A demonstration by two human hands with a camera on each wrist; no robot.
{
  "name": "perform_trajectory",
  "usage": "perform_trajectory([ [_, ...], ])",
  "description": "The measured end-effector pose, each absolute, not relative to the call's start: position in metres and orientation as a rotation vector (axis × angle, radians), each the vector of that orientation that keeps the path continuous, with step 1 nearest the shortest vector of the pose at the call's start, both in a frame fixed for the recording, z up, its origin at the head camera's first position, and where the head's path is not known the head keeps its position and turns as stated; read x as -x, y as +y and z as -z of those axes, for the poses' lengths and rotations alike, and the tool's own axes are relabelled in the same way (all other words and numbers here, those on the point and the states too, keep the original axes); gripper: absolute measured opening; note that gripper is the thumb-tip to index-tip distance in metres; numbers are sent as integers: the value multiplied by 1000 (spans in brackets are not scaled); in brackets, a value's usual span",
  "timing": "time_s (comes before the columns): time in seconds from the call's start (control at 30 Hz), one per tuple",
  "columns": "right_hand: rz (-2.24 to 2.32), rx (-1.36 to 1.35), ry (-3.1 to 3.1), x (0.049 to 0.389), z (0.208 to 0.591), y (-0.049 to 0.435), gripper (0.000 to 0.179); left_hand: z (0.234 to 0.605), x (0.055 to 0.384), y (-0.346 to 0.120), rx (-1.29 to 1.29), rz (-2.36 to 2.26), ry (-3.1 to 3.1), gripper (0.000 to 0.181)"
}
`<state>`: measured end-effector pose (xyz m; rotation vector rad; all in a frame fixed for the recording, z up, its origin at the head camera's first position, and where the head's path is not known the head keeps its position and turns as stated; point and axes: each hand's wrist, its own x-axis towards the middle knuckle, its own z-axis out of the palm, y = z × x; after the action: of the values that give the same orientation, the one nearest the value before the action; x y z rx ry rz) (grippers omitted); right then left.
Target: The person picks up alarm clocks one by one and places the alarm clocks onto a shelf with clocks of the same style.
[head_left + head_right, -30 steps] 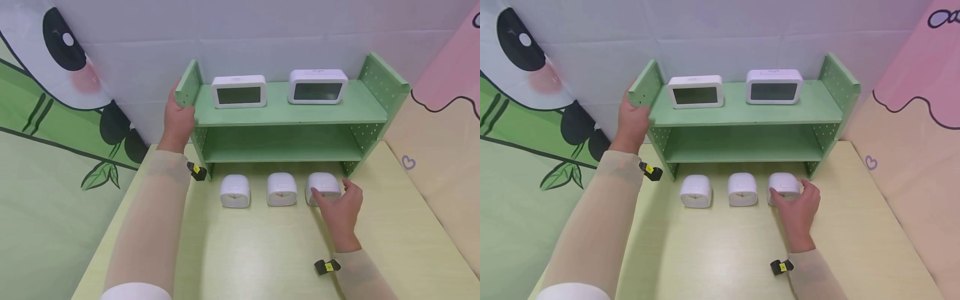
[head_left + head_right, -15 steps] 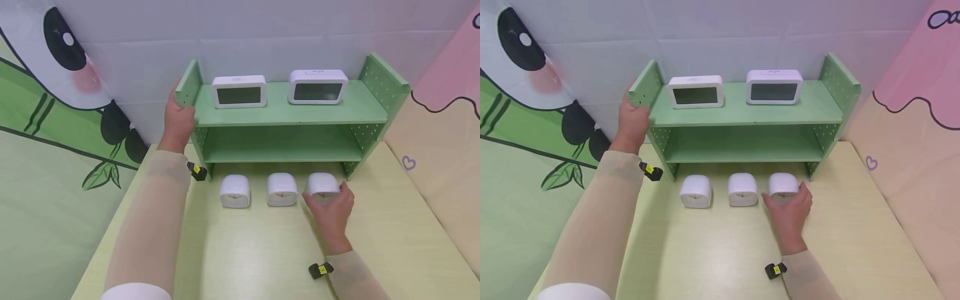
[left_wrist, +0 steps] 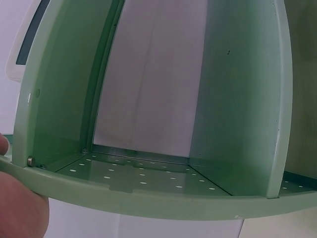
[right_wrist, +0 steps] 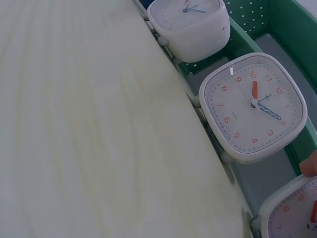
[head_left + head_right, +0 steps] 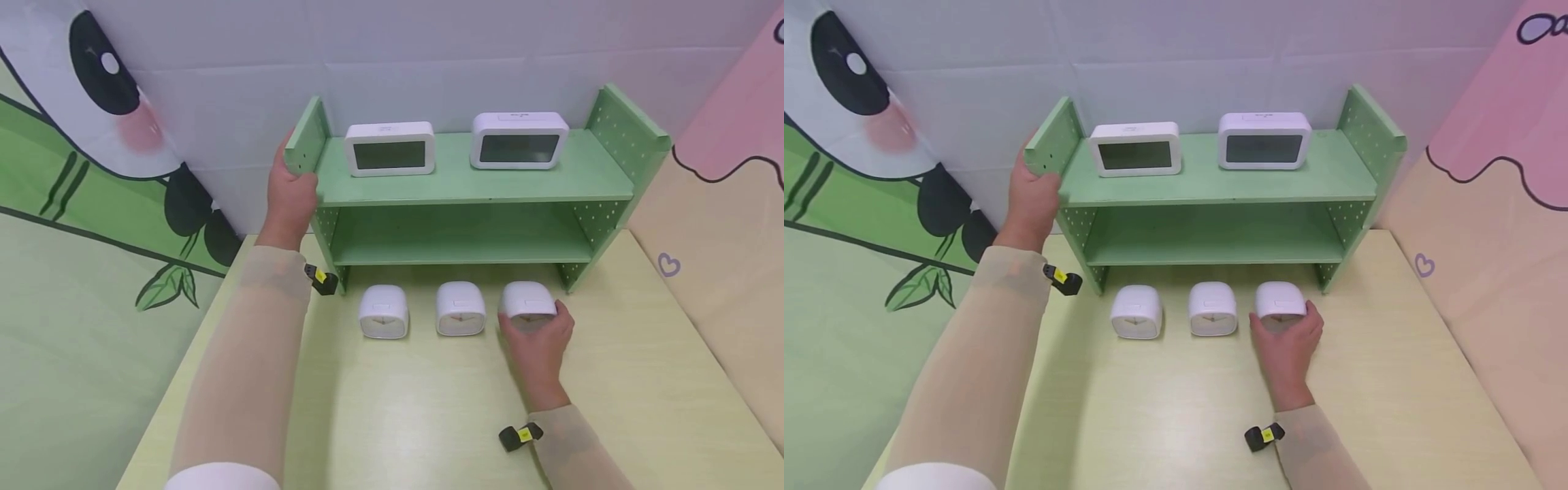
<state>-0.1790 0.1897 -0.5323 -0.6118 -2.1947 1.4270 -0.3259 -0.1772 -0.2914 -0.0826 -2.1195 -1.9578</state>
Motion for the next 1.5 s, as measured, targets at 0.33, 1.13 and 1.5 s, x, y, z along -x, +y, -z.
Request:
perform_trajectory([
  [0.33, -1494, 574, -2194, 180, 533, 191, 121, 291, 326, -178, 78, 1937, -2127, 82],
  [1.13, -1632, 590, -2146, 171, 525, 191, 118, 293, 327, -178, 83, 1941, -2136, 82],
  [1.5, -1677, 568, -2058, 169, 506, 199, 110, 295, 328, -178, 87, 1951, -2121, 83],
])
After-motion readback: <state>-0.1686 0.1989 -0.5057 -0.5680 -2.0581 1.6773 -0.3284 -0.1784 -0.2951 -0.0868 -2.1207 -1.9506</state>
